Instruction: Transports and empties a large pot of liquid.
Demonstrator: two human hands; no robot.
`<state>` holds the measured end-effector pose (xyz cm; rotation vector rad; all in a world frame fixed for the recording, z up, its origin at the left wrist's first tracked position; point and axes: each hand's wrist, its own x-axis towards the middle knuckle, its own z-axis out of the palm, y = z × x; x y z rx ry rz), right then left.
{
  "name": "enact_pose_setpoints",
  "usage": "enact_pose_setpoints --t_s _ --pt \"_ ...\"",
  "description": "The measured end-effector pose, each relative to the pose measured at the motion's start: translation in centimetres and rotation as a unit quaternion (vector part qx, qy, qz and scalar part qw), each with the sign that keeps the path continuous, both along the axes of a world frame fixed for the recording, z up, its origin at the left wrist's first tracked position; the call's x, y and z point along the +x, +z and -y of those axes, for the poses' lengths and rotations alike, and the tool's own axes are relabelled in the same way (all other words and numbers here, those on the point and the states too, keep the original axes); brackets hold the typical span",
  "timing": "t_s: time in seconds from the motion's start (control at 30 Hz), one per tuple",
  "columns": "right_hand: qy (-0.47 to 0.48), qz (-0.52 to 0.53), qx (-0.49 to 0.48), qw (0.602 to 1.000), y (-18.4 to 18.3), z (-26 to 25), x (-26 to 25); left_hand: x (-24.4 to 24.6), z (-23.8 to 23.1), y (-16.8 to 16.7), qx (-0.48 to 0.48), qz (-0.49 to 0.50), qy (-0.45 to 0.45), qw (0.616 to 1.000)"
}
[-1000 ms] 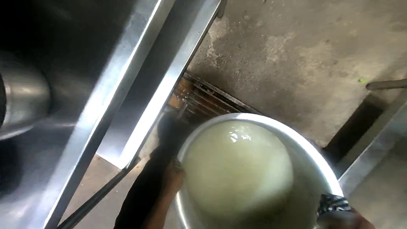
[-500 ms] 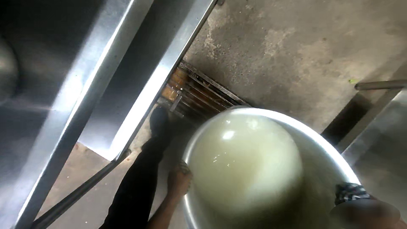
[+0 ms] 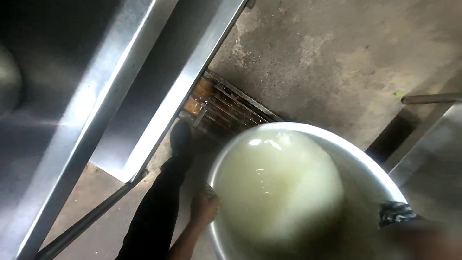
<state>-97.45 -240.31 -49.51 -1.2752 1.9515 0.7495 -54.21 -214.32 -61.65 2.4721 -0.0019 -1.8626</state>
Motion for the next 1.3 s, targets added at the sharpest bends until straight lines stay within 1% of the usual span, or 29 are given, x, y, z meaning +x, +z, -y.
enact_pose_setpoints --t_s 0.1,0.27,0.37,0.5,0.57,0.63,0.7,0.77,0.87,1.0,1.17,1.3 --pt "0.014 -0.007 0.007 1.0 -0.4 0.9 -0.3 0.1 -0.1 -0.4 0.002 -0.005 0.004 1.0" --pt "0.011 -0.013 0.005 1.0 -0.6 1.9 0.0 0.2 -0.3 -0.3 -0.007 -0.022 0.023 0.999" --pt "0.008 -0.031 0.013 0.999 -0.3 2.5 1.6 0.1 -0.4 -0.3 -0.018 -0.028 0.041 0.999" --pt "-0.002 -0.039 0.015 0.999 -0.1 3.7 3.7 0.0 -0.4 0.0 -0.013 -0.039 0.042 0.998" --pt "0.006 -0.041 0.018 0.999 0.1 4.4 4.2 0.0 -0.3 -0.1 -0.011 -0.042 0.052 0.998" --pt "0.027 -0.05 0.041 0.998 0.8 5.3 6.0 0.1 -0.3 -0.2 -0.012 -0.045 0.06 0.997" --pt "0.054 -0.057 0.043 0.996 0.5 6.1 6.0 0.3 -0.2 -0.4 -0.017 -0.053 0.065 0.996" --pt "0.065 -0.071 0.041 0.994 -0.1 6.3 5.1 0.4 -0.2 -0.2 -0.022 -0.061 0.077 0.995" --pt "0.08 -0.085 0.039 0.992 -0.1 6.7 5.2 0.1 -0.3 0.1 -0.021 -0.07 0.092 0.993" --pt "0.076 -0.072 0.035 0.994 0.2 6.9 6.2 0.1 -0.3 0.5 -0.016 -0.075 0.095 0.992" --pt "0.065 -0.069 0.031 0.995 0.8 7.5 8.3 -0.4 -1.1 -0.1 -0.031 -0.084 0.134 0.987" --pt "0.092 -0.077 0.029 0.992 1.1 8.5 9.8 -0.6 -1.5 -0.2 -0.041 -0.094 0.164 0.981"
